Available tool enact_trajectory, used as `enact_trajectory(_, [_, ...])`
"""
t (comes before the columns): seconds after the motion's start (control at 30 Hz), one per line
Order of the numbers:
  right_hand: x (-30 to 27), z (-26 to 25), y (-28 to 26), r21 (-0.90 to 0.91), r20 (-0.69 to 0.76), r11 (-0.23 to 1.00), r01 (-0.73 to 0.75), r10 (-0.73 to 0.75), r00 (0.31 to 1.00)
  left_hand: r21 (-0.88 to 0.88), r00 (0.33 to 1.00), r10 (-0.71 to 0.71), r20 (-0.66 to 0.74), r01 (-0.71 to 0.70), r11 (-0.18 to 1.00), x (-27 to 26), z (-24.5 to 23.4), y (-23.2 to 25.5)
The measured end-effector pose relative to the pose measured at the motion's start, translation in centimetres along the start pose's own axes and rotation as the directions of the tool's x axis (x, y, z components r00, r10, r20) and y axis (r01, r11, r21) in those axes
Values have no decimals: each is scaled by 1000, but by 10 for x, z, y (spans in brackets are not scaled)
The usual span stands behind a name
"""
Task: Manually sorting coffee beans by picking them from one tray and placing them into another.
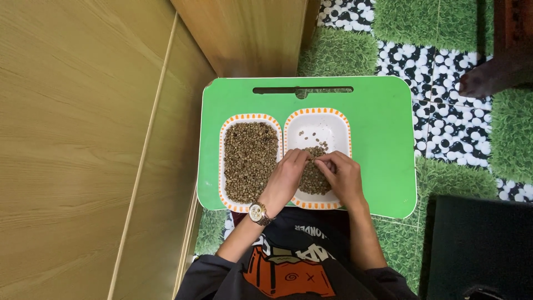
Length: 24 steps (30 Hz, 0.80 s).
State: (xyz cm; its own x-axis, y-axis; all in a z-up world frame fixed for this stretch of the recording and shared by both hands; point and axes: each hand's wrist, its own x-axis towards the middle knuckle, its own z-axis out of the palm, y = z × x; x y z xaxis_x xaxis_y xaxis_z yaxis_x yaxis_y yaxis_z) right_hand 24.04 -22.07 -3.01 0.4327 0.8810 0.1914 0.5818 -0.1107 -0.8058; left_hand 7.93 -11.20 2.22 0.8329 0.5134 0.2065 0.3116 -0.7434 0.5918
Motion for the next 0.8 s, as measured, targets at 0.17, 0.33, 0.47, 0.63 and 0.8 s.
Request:
enact_trajectory(0.17, [1, 2, 7, -66, -11, 997, 51, -52, 999, -34, 1000, 16, -16, -16, 999, 2, -8, 3])
enact_trajectory(0.33, [6, 0, -9, -133, 5, 989, 72, -72, 997, -26, 1000, 22, -18, -23, 999, 0, -14, -6])
enact_trajectory(0.47, [8, -2, -18, -138, 18, 987, 82, -80, 997, 56, 999, -20, -43, 22, 998, -13, -8, -60])
enact_trajectory(0.63, [8, -1, -21, -161, 47, 982, 100, -94, 994, 465, 959, -276, -71, 277, 841, -25, -33, -122])
enact_trajectory(0.8, [10, 2, -29, -146, 25, 984, 98, -96, 995, 577, 942, -333, -41, 294, 762, -20, -33, -136])
